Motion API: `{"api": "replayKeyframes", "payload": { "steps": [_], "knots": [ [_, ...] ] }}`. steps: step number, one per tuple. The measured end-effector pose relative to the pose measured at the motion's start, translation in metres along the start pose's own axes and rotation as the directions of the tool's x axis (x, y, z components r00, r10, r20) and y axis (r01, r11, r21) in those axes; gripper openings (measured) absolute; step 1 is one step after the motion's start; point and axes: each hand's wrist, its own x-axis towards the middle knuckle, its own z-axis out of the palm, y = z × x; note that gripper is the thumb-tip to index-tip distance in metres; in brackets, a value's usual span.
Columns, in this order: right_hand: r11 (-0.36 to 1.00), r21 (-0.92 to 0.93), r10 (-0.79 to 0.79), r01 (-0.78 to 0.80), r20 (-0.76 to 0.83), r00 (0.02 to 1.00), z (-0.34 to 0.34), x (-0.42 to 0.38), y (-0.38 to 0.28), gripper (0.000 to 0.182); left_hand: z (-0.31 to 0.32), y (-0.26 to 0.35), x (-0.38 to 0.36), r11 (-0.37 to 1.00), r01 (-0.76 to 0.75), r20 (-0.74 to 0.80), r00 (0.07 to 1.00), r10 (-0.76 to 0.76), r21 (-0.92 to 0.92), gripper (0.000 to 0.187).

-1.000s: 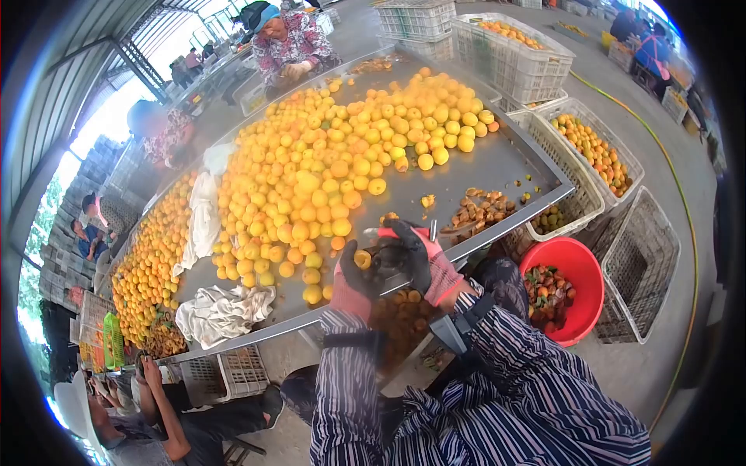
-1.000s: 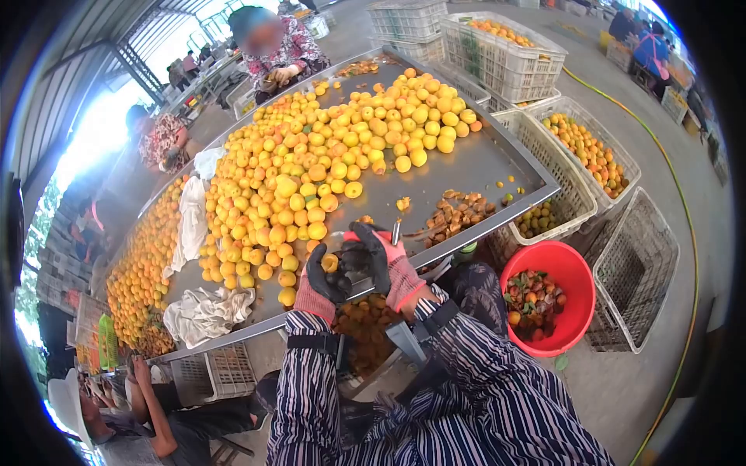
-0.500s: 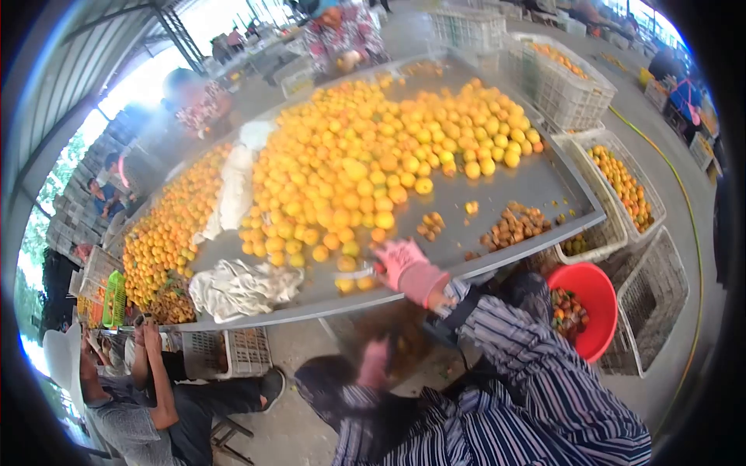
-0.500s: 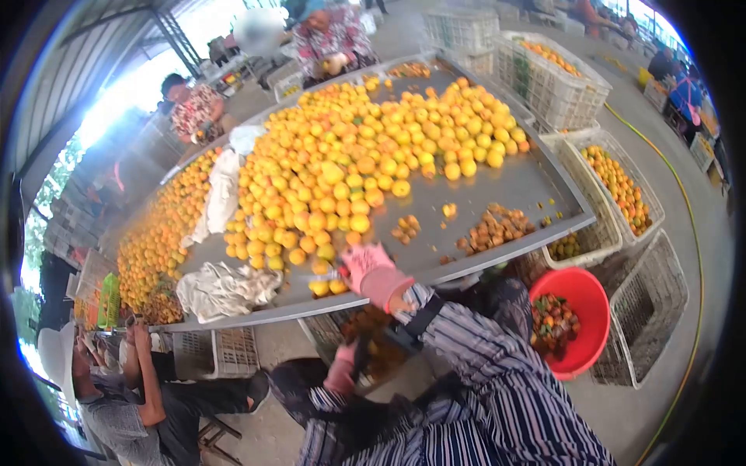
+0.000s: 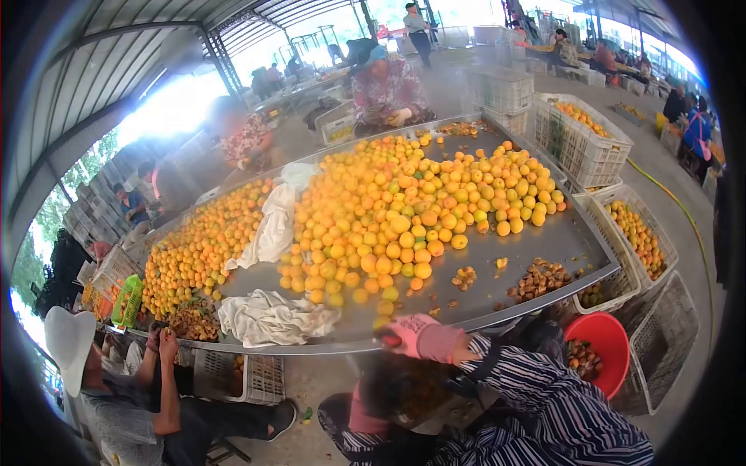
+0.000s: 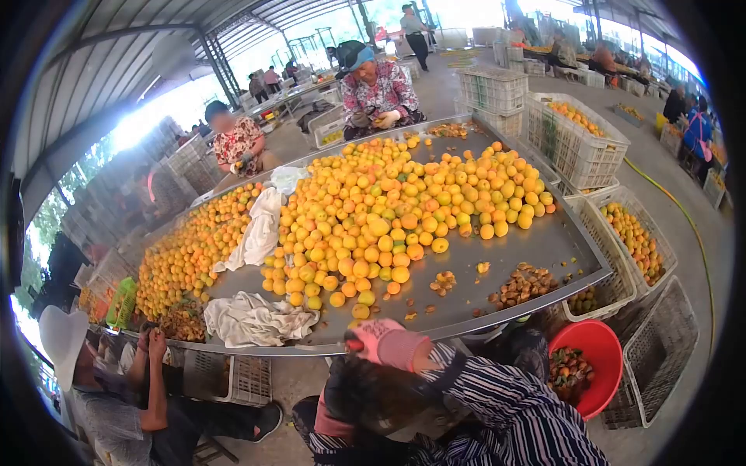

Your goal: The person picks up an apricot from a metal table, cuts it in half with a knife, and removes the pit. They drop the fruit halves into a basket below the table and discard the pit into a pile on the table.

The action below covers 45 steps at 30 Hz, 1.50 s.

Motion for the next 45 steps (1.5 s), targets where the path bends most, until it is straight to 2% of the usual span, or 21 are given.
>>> {"api": "replayKeyframes", "payload": {
  "steps": [1, 2, 5, 8, 9, 10, 12, 13, 15, 16, 18, 23, 25, 26, 28, 30, 36, 39, 41, 42, 45],
  "knots": [
    [1.0, -0.007, 0.003, -0.003, -0.003, 1.0, -0.002, -0.01, -0.003, 0.039, -0.002, 0.003, 0.003, 0.945, 0.212, 0.239, 0.959, -0.152, -0.248, 0.044],
    [0.994, 0.051, -0.098, 0.098, -0.005, 0.995, 0.0, -0.02, -0.005, 0.042, -0.002, 0.003, -0.008, 0.984, 0.15, -0.066, 0.987, -0.144, 0.093, 0.048],
    [0.977, 0.074, -0.195, 0.202, -0.094, 0.976, 0.003, -0.044, -0.007, 0.048, 0.006, -0.005, -0.008, 0.978, 0.209, -0.064, 0.976, -0.209, -0.003, 0.044],
    [0.978, 0.199, -0.023, 0.066, -0.208, 0.978, 0.001, -0.059, 0.008, 0.056, 0.061, -0.01, -0.016, 0.989, 0.077, -0.122, 0.988, -0.093, -0.129, 0.039],
    [0.939, 0.338, 0.149, -0.063, -0.235, 0.961, -0.004, -0.067, 0.017, 0.056, 0.066, -0.009, -0.015, 0.987, 0.08, -0.13, 0.987, -0.098, -0.139, 0.039],
    [0.932, 0.15, 0.36, -0.33, -0.27, 0.893, -0.002, -0.072, 0.021, 0.05, 0.069, -0.009, -0.018, 0.986, 0.022, -0.109, 0.993, -0.04, -0.164, 0.038],
    [0.828, -0.08, 0.51, -0.554, -0.302, 0.806, -0.001, -0.089, 0.026, 0.042, 0.081, -0.009, -0.028, 0.99, -0.078, -0.133, 0.989, 0.063, -0.114, 0.038],
    [0.845, -0.05, 0.499, -0.533, -0.283, 0.819, -0.003, -0.095, 0.03, 0.035, 0.092, -0.009, -0.031, 0.992, -0.123, -0.162, 0.98, 0.116, -0.035, 0.039],
    [0.979, 0.201, 0.058, 0.023, -0.387, 0.92, 0.0, -0.113, 0.05, 0.032, 0.106, -0.013, -0.031, 0.987, -0.16, -0.134, 0.979, 0.155, -0.031, 0.043],
    [0.977, 0.214, 0.069, 0.013, -0.372, 0.925, -0.001, -0.122, 0.039, 0.032, 0.119, -0.014, -0.033, 0.977, -0.212, -0.104, 0.972, 0.211, 0.0, 0.043],
    [0.444, 0.883, 0.165, 0.149, -0.245, 0.955, -0.012, -0.139, 0.007, 0.036, 0.132, -0.018, -0.035, 0.971, -0.24, -0.044, 0.97, 0.24, 0.026, 0.043],
    [0.207, 0.975, 0.2, 0.078, -0.12, 0.972, 0.005, -0.155, -0.014, 0.034, 0.131, -0.029, -0.038, 0.984, -0.169, -0.019, 0.986, 0.168, -0.062, 0.04],
    [0.52, 0.839, 0.19, 0.157, -0.293, 0.937, 0.014, -0.158, -0.022, 0.032, 0.13, -0.032, -0.042, 0.985, -0.161, -0.1, 0.983, 0.155, -0.057, 0.039],
    [0.562, 0.796, 0.17, 0.226, -0.378, 0.91, 0.017, -0.158, -0.024, 0.033, 0.13, -0.031, -0.042, 0.986, -0.16, 0.055, 0.985, 0.163, -0.05, 0.039],
    [0.577, 0.795, 0.166, 0.185, -0.337, 0.927, 0.003, -0.161, -0.034, 0.034, 0.131, -0.032, -0.043, 0.986, -0.159, 0.209, 0.964, 0.165, -0.045, 0.038],
    [0.593, 0.792, 0.16, 0.146, -0.293, 0.942, 0.001, -0.159, -0.033, 0.034, 0.134, -0.033, -0.048, 0.975, -0.211, -0.041, 0.976, 0.214, 0.063, 0.039],
    [0.723, 0.69, 0.105, 0.031, -0.154, 0.982, 0.007, -0.152, -0.028, 0.035, 0.119, -0.036, -0.05, 0.969, -0.225, -0.089, 0.968, 0.234, 0.099, 0.041],
    [0.688, 0.703, 0.061, 0.182, -0.305, 0.95, 0.015, -0.151, -0.024, 0.037, 0.125, -0.041, -0.047, 0.963, -0.246, -0.162, 0.952, 0.261, 0.108, 0.042],
    [0.977, 0.174, 0.157, -0.12, -0.219, 0.963, 0.008, -0.148, -0.037, 0.041, 0.1, -0.046, -0.038, 0.921, -0.269, -0.15, 0.936, 0.32, 0.283, 0.042],
    [0.961, -0.001, 0.267, -0.278, -0.276, 0.923, 0.007, -0.146, -0.045, 0.042, 0.089, -0.047, -0.035, 0.848, -0.287, -0.126, 0.918, 0.377, 0.446, 0.043],
    [0.871, 0.155, 0.489, -0.466, -0.371, 0.79, 0.0, -0.136, -0.013, 0.038, 0.134, -0.029, -0.045, 0.939, -0.282, -0.163, 0.935, 0.315, 0.197, 0.044]
  ]
}}
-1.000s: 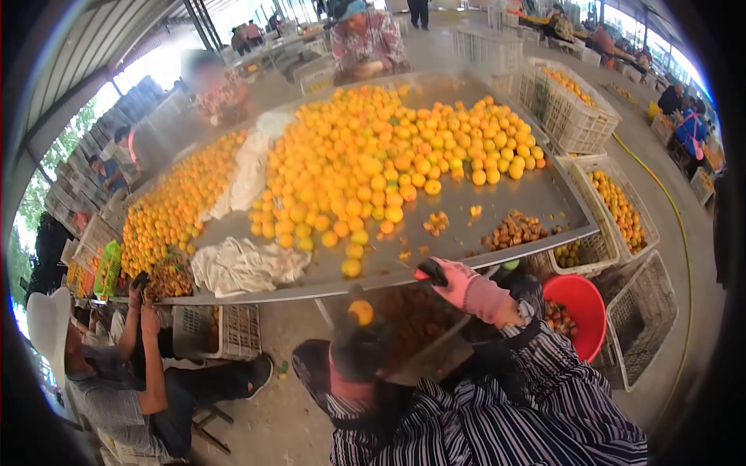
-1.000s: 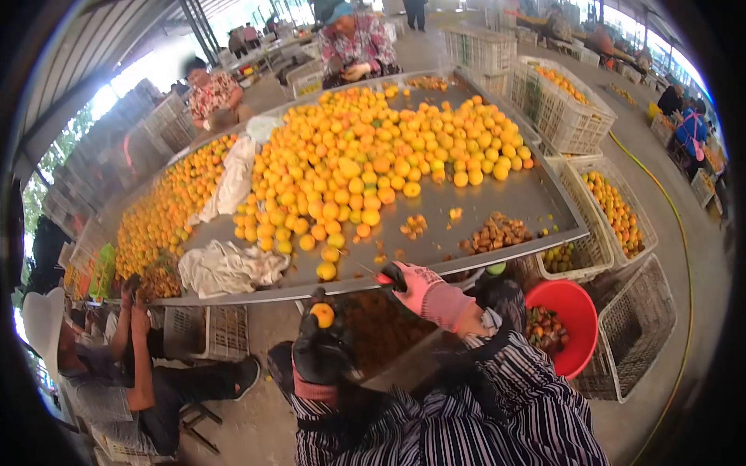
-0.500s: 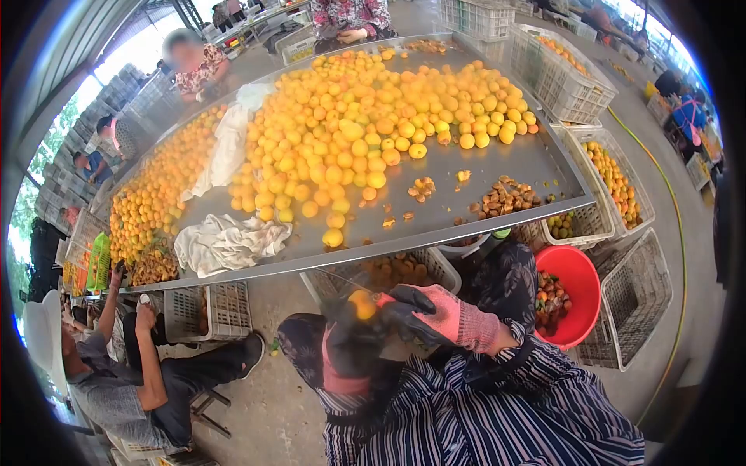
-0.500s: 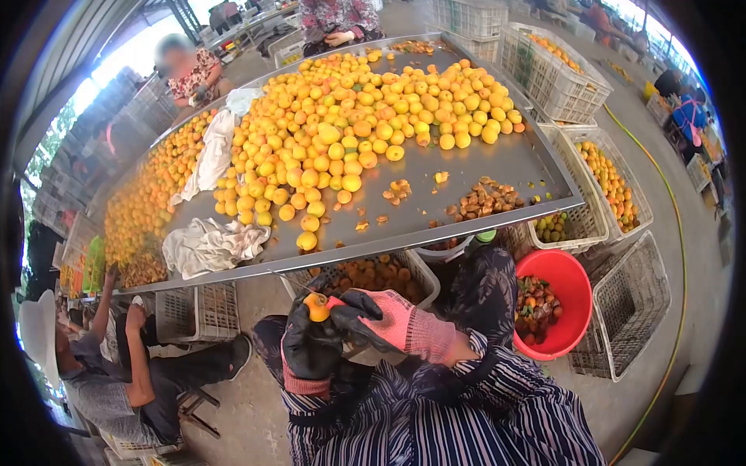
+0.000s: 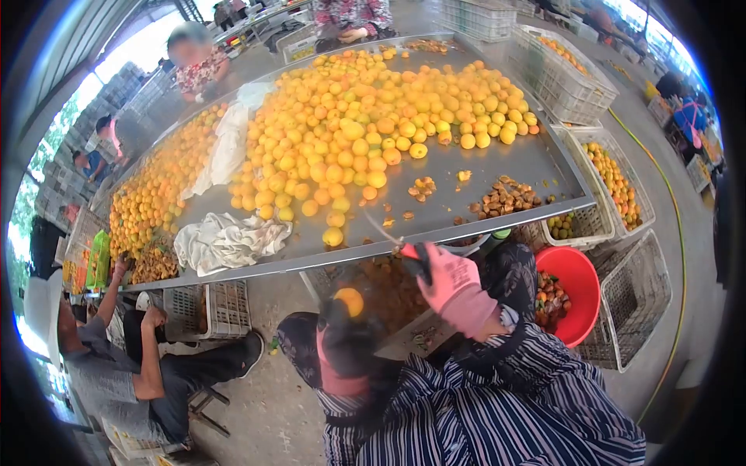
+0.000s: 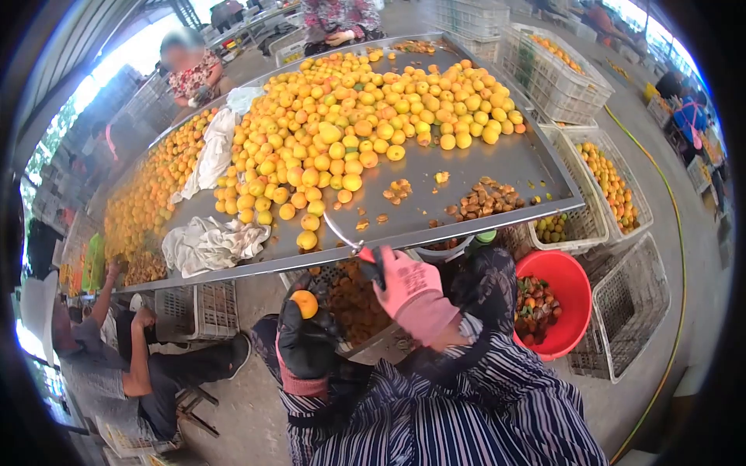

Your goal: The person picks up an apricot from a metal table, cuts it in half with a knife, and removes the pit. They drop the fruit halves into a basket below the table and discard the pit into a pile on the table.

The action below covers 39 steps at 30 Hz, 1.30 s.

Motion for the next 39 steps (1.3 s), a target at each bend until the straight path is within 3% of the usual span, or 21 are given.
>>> {"api": "replayKeyframes", "payload": {
  "steps": [1, 2, 4, 5, 7, 8, 9, 10, 12, 19, 21, 23, 25, 27, 29, 31, 34, 35, 39],
  "knots": [
    [0.983, 0.17, -0.073, 0.068, 0.019, 0.997, -0.005, 0.001, 0.004, 0.037, -0.002, 0.0, 0.001, 1.0, -0.011, -0.012, 1.0, 0.011, -0.003, 0.044],
    [0.982, 0.176, -0.077, 0.071, 0.028, 0.997, -0.002, -0.003, 0.006, 0.037, -0.005, 0.0, 0.002, 0.999, -0.047, -0.02, 0.999, 0.047, -0.004, 0.045],
    [0.716, 0.653, -0.287, 0.246, -0.046, 0.957, 0.006, -0.011, 0.01, 0.042, -0.009, -0.001, 0.006, 0.993, -0.114, -0.019, 0.993, 0.114, -0.006, 0.046],
    [0.709, 0.69, -0.303, 0.144, 0.113, 0.946, -0.007, -0.018, -0.001, 0.048, -0.01, -0.001, 0.007, 0.993, -0.114, -0.019, 0.993, 0.114, -0.008, 0.046],
    [0.694, 0.713, -0.336, 0.104, 0.193, 0.922, -0.012, -0.025, -0.012, 0.045, -0.013, 0.002, 0.006, 0.987, -0.141, 0.119, 0.982, 0.149, -0.072, 0.046],
    [0.677, 0.734, -0.368, 0.06, 0.266, 0.891, -0.01, -0.028, -0.016, 0.041, -0.017, 0.003, 0.004, 0.987, -0.145, 0.113, 0.982, 0.153, -0.073, 0.046],
    [0.707, 0.671, -0.425, 0.223, 0.151, 0.893, -0.008, -0.032, -0.017, 0.042, -0.02, 0.005, 0.002, 0.988, -0.123, 0.095, 0.987, 0.132, -0.096, 0.047],
    [0.706, 0.672, -0.427, 0.223, 0.153, 0.891, -0.009, -0.032, -0.02, 0.042, -0.02, 0.008, 0.001, 0.988, -0.1, 0.081, 0.991, 0.11, -0.119, 0.048],
    [0.764, 0.631, -0.405, 0.134, 0.307, 0.861, -0.012, -0.031, -0.025, 0.046, -0.008, 0.012, -0.002, 0.987, -0.124, 0.085, 0.987, 0.133, -0.099, 0.049],
    [0.693, 0.704, -0.455, 0.157, 0.258, 0.852, -0.002, -0.034, -0.027, 0.046, -0.002, 0.019, -0.005, 0.984, -0.154, 0.121, 0.979, 0.165, -0.093, 0.051],
    [0.767, 0.604, -0.418, 0.218, 0.213, 0.883, -0.003, -0.035, -0.03, 0.038, 0.006, 0.018, -0.008, 0.981, -0.139, 0.101, 0.983, 0.152, -0.133, 0.051],
    [0.78, 0.587, -0.425, 0.214, 0.248, 0.871, 0.005, -0.031, -0.021, 0.04, 0.003, 0.019, -0.008, 0.976, -0.132, 0.075, 0.986, 0.146, -0.172, 0.05],
    [0.791, 0.574, -0.43, 0.21, 0.279, 0.859, 0.007, -0.026, -0.018, 0.043, -0.013, 0.017, -0.005, 0.998, -0.014, 0.054, 0.998, 0.018, -0.063, 0.047],
    [0.887, 0.416, -0.388, 0.202, 0.431, 0.815, 0.004, -0.019, -0.016, 0.04, -0.025, 0.008, 0.0, 0.998, -0.05, 0.067, 0.996, 0.052, -0.03, 0.046],
    [0.889, 0.407, -0.377, 0.209, 0.391, 0.84, 0.001, -0.023, -0.025, 0.039, -0.021, 0.007, 0.001, 0.997, -0.079, 0.077, 0.994, 0.079, 0.001, 0.045],
    [0.876, 0.403, -0.402, 0.267, 0.3, 0.865, 0.008, -0.029, -0.028, 0.039, -0.011, 0.013, 0.0, 0.971, -0.048, 0.032, 0.998, 0.057, -0.234, 0.04],
    [0.856, 0.417, -0.433, 0.305, 0.256, 0.865, 0.015, -0.036, -0.027, 0.04, -0.016, 0.019, 0.007, 0.932, -0.061, 0.05, 0.995, 0.084, -0.356, 0.042],
    [0.893, 0.351, -0.397, 0.283, 0.317, 0.861, 0.016, -0.037, -0.029, 0.029, -0.02, 0.018, 0.009, 0.933, -0.062, 0.05, 0.995, 0.085, -0.353, 0.042],
    [0.899, 0.386, -0.352, 0.206, 0.36, 0.864, 0.015, -0.038, -0.026, 0.029, -0.016, 0.019, 0.014, 0.967, -0.059, 0.066, 0.995, 0.077, -0.249, 0.043]
  ]
}}
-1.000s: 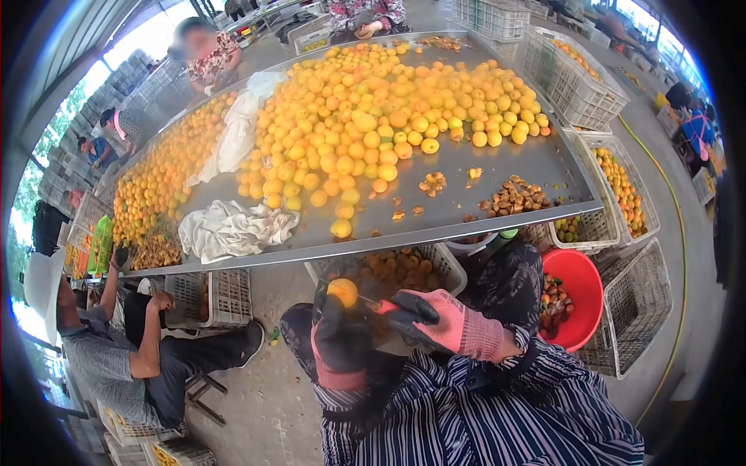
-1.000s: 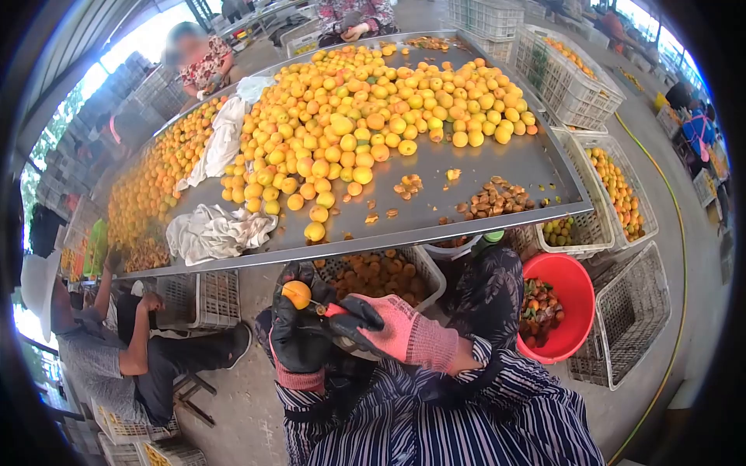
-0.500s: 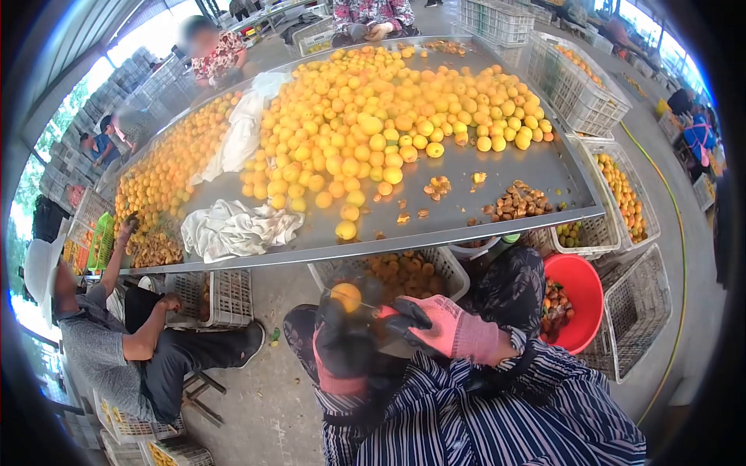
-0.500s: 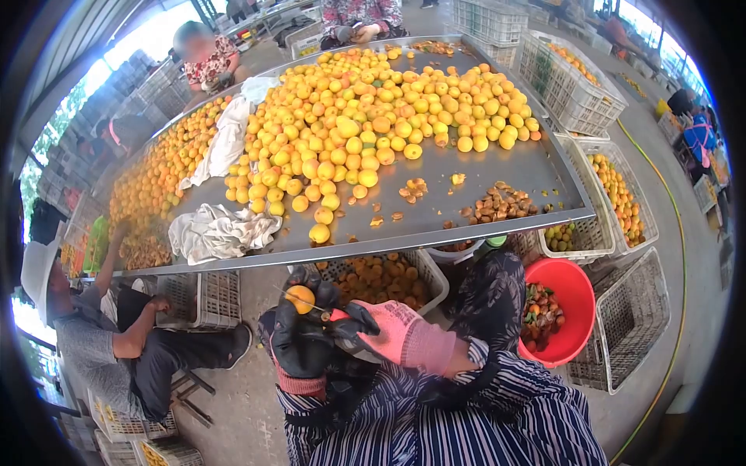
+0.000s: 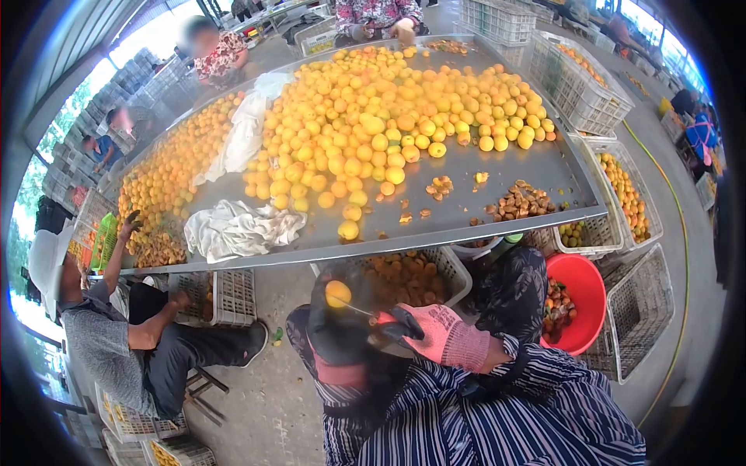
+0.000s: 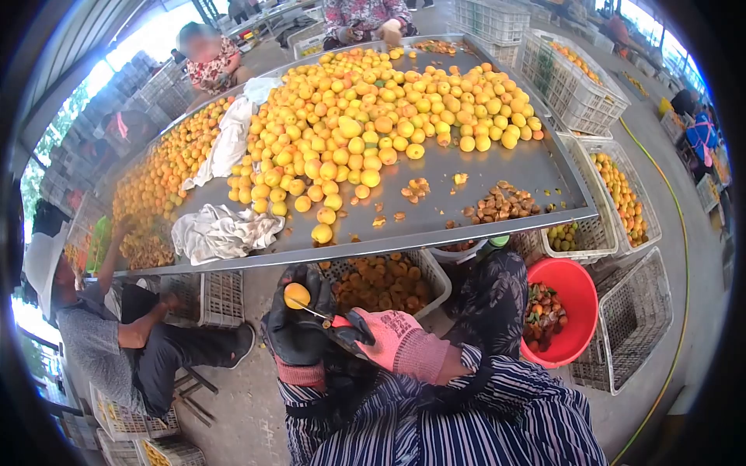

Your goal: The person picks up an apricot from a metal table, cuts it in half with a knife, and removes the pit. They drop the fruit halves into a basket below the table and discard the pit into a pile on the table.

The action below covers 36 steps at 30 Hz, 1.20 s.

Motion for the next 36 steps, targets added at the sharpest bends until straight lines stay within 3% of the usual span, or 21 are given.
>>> {"api": "replayKeyframes", "payload": {
  "steps": [2, 4, 5, 7, 9, 11, 15, 17, 21, 22, 23, 24, 26, 27, 29, 33, 35, 36],
  "knots": [
    [0.999, -0.034, 0.008, -0.008, -0.006, 1.0, 0.002, 0.003, -0.001, 0.031, 0.004, 0.0, 0.003, 0.998, -0.028, -0.015, 0.999, 0.029, 0.054, 0.044],
    [1.0, -0.017, 0.007, -0.007, -0.024, 1.0, -0.001, 0.009, -0.005, 0.032, 0.002, -0.008, 0.003, 0.994, -0.012, 0.107, 0.994, 0.024, -0.113, 0.04],
    [1.0, -0.001, 0.017, -0.017, -0.047, 0.999, -0.003, 0.011, -0.006, 0.033, 0.005, -0.009, 0.002, 0.994, -0.016, 0.11, 0.994, 0.028, -0.11, 0.04],
    [1.0, -0.009, 0.021, -0.022, -0.032, 0.999, 0.0, 0.014, -0.001, 0.034, 0.013, -0.011, -0.005, 0.999, 0.03, -0.068, 0.997, -0.032, -0.029, 0.037],
    [0.999, -0.027, 0.043, -0.043, -0.004, 0.999, 0.001, 0.015, 0.006, 0.034, -0.01, -0.013, 0.001, 0.991, 0.1, 0.022, 0.995, -0.098, -0.091, 0.036],
    [0.997, -0.023, 0.072, -0.071, 0.048, 0.996, 0.003, 0.014, 0.007, 0.035, -0.015, -0.011, 0.002, 1.0, 0.01, -0.233, 0.972, -0.004, 0.027, 0.038],
    [0.994, -0.072, 0.086, -0.079, 0.098, 0.991, 0.007, 0.01, 0.011, 0.037, -0.024, -0.006, 0.004, 0.999, -0.034, -0.104, 0.994, 0.033, -0.013, 0.04],
    [0.991, -0.122, 0.055, -0.054, -0.002, 0.999, 0.007, 0.011, 0.009, 0.036, -0.024, -0.015, 0.004, 0.981, 0.142, 0.046, 0.989, -0.137, -0.132, 0.04],
    [0.989, -0.131, 0.069, -0.075, -0.054, 0.996, 0.008, 0.014, 0.014, 0.035, -0.009, -0.02, 0.0, 0.975, 0.168, -0.048, 0.983, -0.177, -0.146, 0.041],
    [0.993, -0.085, 0.085, -0.085, -0.004, 0.996, 0.004, 0.014, 0.012, 0.035, -0.012, -0.022, 0.0, 0.983, 0.012, -0.071, 0.997, 0.001, 0.182, 0.042],
    [0.995, -0.038, 0.098, -0.097, 0.05, 0.994, 0.002, 0.013, 0.009, 0.035, -0.014, -0.023, -0.001, 0.86, -0.136, -0.039, 0.983, 0.178, 0.492, 0.043],
    [0.995, -0.036, 0.096, -0.095, 0.053, 0.994, 0.001, 0.012, 0.006, 0.035, -0.01, -0.021, -0.002, 0.859, -0.137, -0.042, 0.983, 0.181, 0.494, 0.043],
    [0.988, -0.11, 0.12, -0.108, 0.1, 0.988, 0.0, 0.009, 0.0, 0.036, 0.005, -0.017, -0.006, 0.979, -0.057, -0.167, 0.982, 0.091, 0.198, 0.042],
    [0.988, -0.108, 0.124, -0.114, 0.098, 0.987, 0.0, 0.007, -0.002, 0.036, 0.003, -0.017, -0.007, 0.979, -0.051, -0.167, 0.982, 0.085, 0.197, 0.042],
    [0.97, -0.221, 0.105, -0.097, 0.023, 0.994, 0.001, 0.007, -0.005, 0.036, -0.001, -0.016, -0.009, 0.923, -0.034, -0.094, 0.993, 0.075, 0.382, 0.042],
    [0.959, -0.262, 0.107, -0.106, -0.009, 0.994, 0.013, 0.019, 0.004, 0.036, -0.004, -0.025, 0.0, 0.94, -0.046, -0.119, 0.989, 0.091, 0.337, 0.044],
    [0.991, 0.06, -0.105, 0.116, -0.165, 0.981, 0.032, 0.026, 0.024, 0.033, 0.009, -0.017, -0.003, 0.929, 0.083, -0.099, 0.994, -0.051, 0.36, 0.048],
    [0.991, 0.059, -0.108, 0.119, -0.165, 0.98, 0.034, 0.027, 0.028, 0.033, 0.003, -0.018, -0.001, 0.929, 0.08, -0.098, 0.994, -0.048, 0.36, 0.048]
  ]
}}
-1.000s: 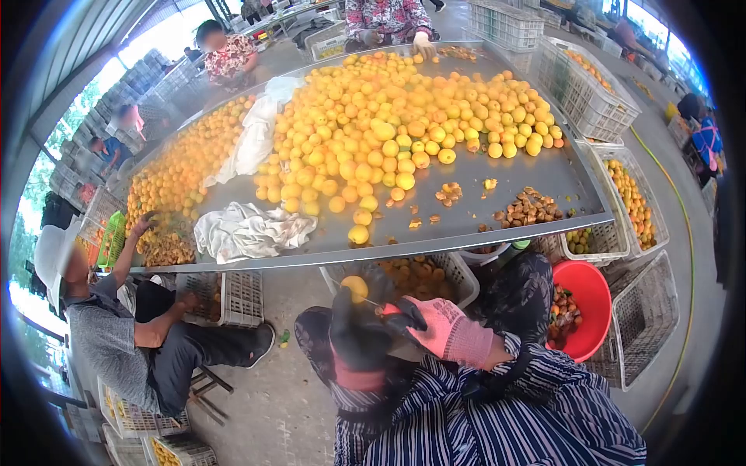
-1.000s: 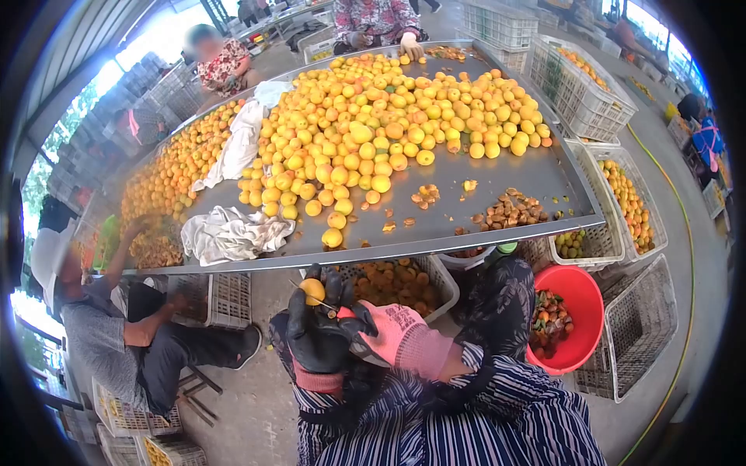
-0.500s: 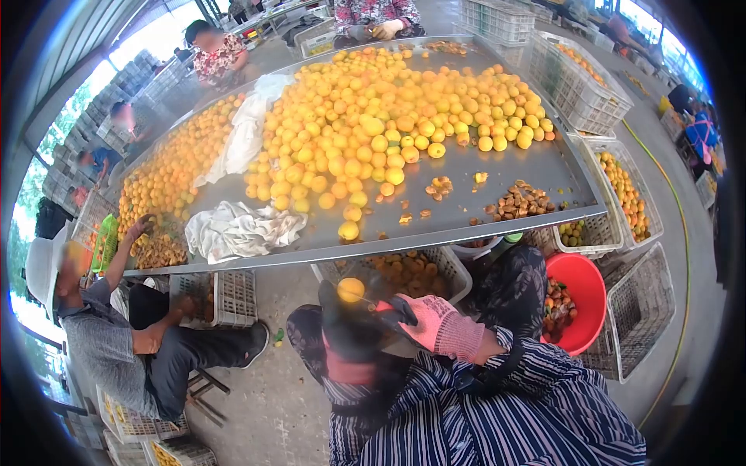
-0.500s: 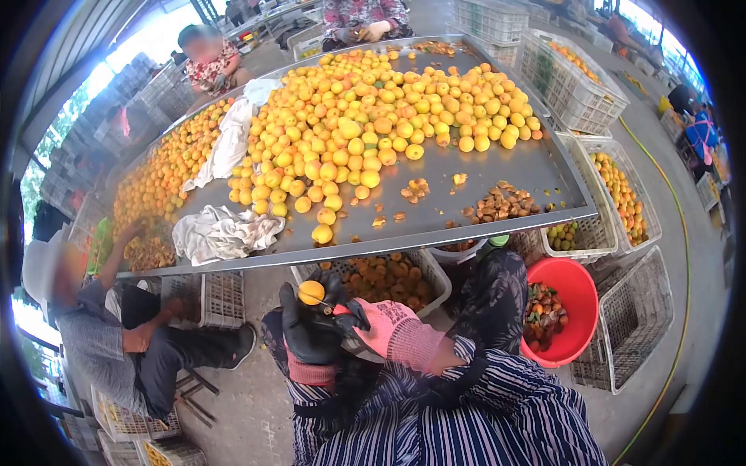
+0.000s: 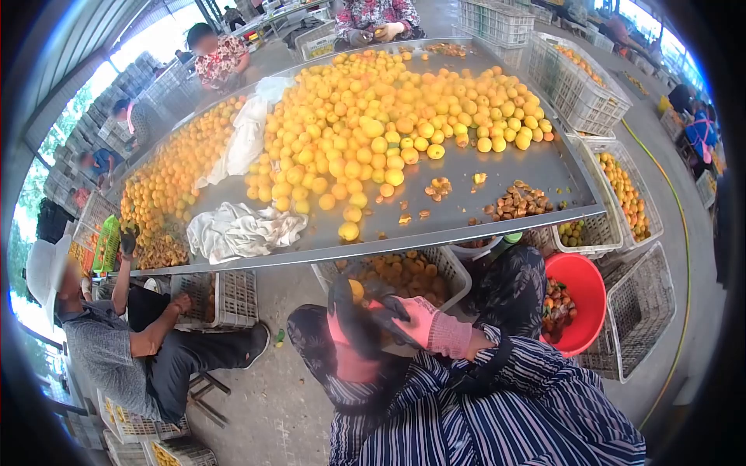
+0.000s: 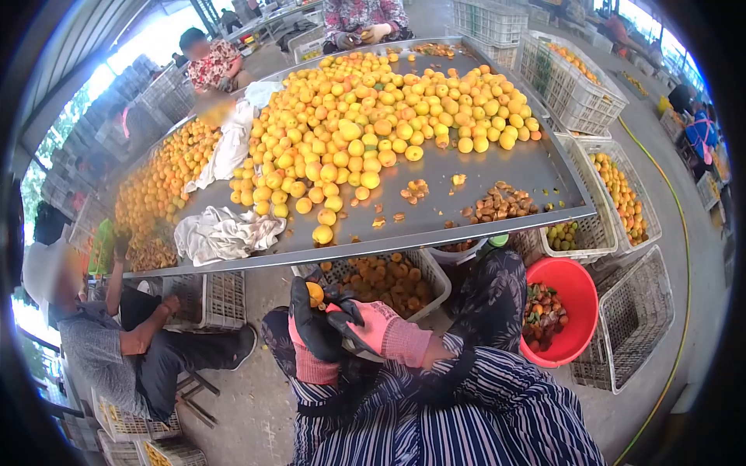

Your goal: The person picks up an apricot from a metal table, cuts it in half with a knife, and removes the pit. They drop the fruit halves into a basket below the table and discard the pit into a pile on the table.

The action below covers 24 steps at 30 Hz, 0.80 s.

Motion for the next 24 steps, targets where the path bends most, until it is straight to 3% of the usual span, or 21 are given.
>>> {"api": "replayKeyframes", "payload": {
  "steps": [2, 3, 5, 6, 7, 8, 9, 10, 11, 12, 13, 14, 15, 16, 17, 19, 20, 21, 22, 23, 24],
  "knots": [
    [0.878, 0.46, 0.086, -0.132, 0.121, 0.989, 0.0, 0.001, 0.001, 0.026, -0.011, -0.012, 0.006, 0.998, -0.052, -0.101, 0.993, 0.055, 0.034, 0.049],
    [0.879, 0.459, 0.087, -0.133, 0.12, 0.989, -0.002, 0.001, -0.001, 0.026, -0.014, -0.016, 0.007, 0.998, -0.051, -0.1, 0.994, 0.054, 0.033, 0.049],
    [0.406, 0.804, 0.223, -0.435, 0.375, 0.9, -0.006, 0.001, -0.008, 0.024, -0.014, -0.019, 0.009, 0.995, -0.085, -0.138, 0.986, 0.092, 0.053, 0.05],
    [0.408, 0.804, 0.223, -0.433, 0.373, 0.901, -0.003, -0.002, -0.004, 0.024, -0.016, -0.021, 0.01, 0.995, -0.086, -0.135, 0.986, 0.093, 0.052, 0.05],
    [0.663, 0.735, 0.033, -0.145, 0.164, 0.986, -0.001, -0.004, 0.0, 0.025, -0.019, -0.024, 0.011, 0.969, -0.164, -0.089, 0.979, 0.183, 0.185, 0.051],
    [0.808, 0.562, -0.211, 0.175, -0.002, 0.978, -0.001, -0.005, 0.003, 0.026, -0.022, -0.026, 0.014, 0.918, -0.244, -0.031, 0.963, 0.267, 0.312, 0.053],
    [0.811, 0.557, -0.215, 0.181, -0.005, 0.977, -0.003, -0.005, 0.004, 0.026, -0.025, -0.031, 0.017, 0.917, -0.251, -0.025, 0.962, 0.272, 0.309, 0.053],
    [0.875, 0.282, -0.381, 0.394, -0.101, 0.919, -0.011, -0.003, -0.003, 0.027, -0.028, -0.037, 0.021, 0.779, -0.424, 0.046, 0.889, 0.456, 0.463, 0.053],
    [0.833, -0.03, -0.55, 0.552, -0.141, 0.823, -0.017, -0.004, -0.01, 0.028, -0.032, -0.04, 0.022, 0.584, -0.562, 0.147, 0.782, 0.606, 0.586, 0.053],
    [0.831, -0.035, -0.553, 0.554, -0.143, 0.821, -0.023, -0.006, -0.018, 0.028, -0.037, -0.039, 0.021, 0.582, -0.567, 0.151, 0.78, 0.608, 0.583, 0.053],
    [0.845, 0.534, -0.042, 0.032, 0.006, 0.999, -0.03, -0.006, -0.028, 0.03, -0.044, -0.033, 0.021, 0.812, -0.429, -0.008, 0.882, 0.471, 0.396, 0.051],
    [0.359, 0.788, 0.32, -0.5, 0.399, 0.859, -0.037, -0.003, -0.033, 0.032, -0.046, -0.022, 0.024, 0.952, -0.265, -0.11, 0.953, 0.283, 0.155, 0.05],
    [0.381, 0.791, 0.309, -0.478, 0.378, 0.872, -0.043, -0.002, -0.03, 0.032, -0.045, -0.008, 0.027, 0.934, -0.033, 0.228, 0.966, 0.121, -0.356, 0.049],
    [0.746, 0.627, 0.229, -0.225, 0.075, 0.97, -0.048, -0.007, -0.022, 0.033, -0.022, 0.007, 0.018, 0.961, -0.046, 0.087, 0.994, 0.072, -0.272, 0.048],
    [0.955, 0.295, 0.027, 0.028, -0.183, 0.983, -0.048, -0.007, -0.014, 0.035, -0.002, 0.015, 0.011, 0.982, -0.043, -0.064, 0.997, 0.032, -0.185, 0.047],
    [0.982, 0.183, 0.005, 0.054, -0.309, 0.951, -0.039, 0.004, -0.004, 0.041, 0.004, -0.003, 0.015, 0.993, -0.1, -0.288, 0.955, 0.076, -0.069, 0.044],
    [0.999, -0.008, 0.031, -0.037, -0.385, 0.923, -0.036, 0.01, -0.012, 0.044, 0.003, -0.004, 0.009, 0.997, 0.068, -0.166, 0.984, -0.06, 0.04, 0.041],
    [0.972, -0.187, 0.041, -0.143, -0.463, 0.885, -0.032, 0.015, -0.019, 0.047, 0.001, -0.017, 0.014, 0.994, -0.003, -0.043, 0.999, 0.007, 0.107, 0.041],
    [0.989, -0.117, 0.04, -0.094, -0.4, 0.916, -0.026, 0.022, -0.018, 0.052, -0.026, -0.047, 0.028, 0.928, -0.179, 0.06, 0.984, 0.169, 0.327, 0.038],
    [0.976, -0.144, 0.098, -0.163, -0.382, 0.919, -0.032, 0.02, -0.037, 0.046, -0.019, -0.048, 0.03, 0.786, -0.354, 0.191, 0.935, 0.298, 0.507, 0.036],
    [0.981, -0.1, 0.11, -0.164, -0.406, 0.907, -0.029, 0.022, -0.031, 0.043, -0.013, -0.049, 0.024, 0.572, -0.346, 0.173, 0.926, 0.335, 0.744, 0.032]
  ]
}}
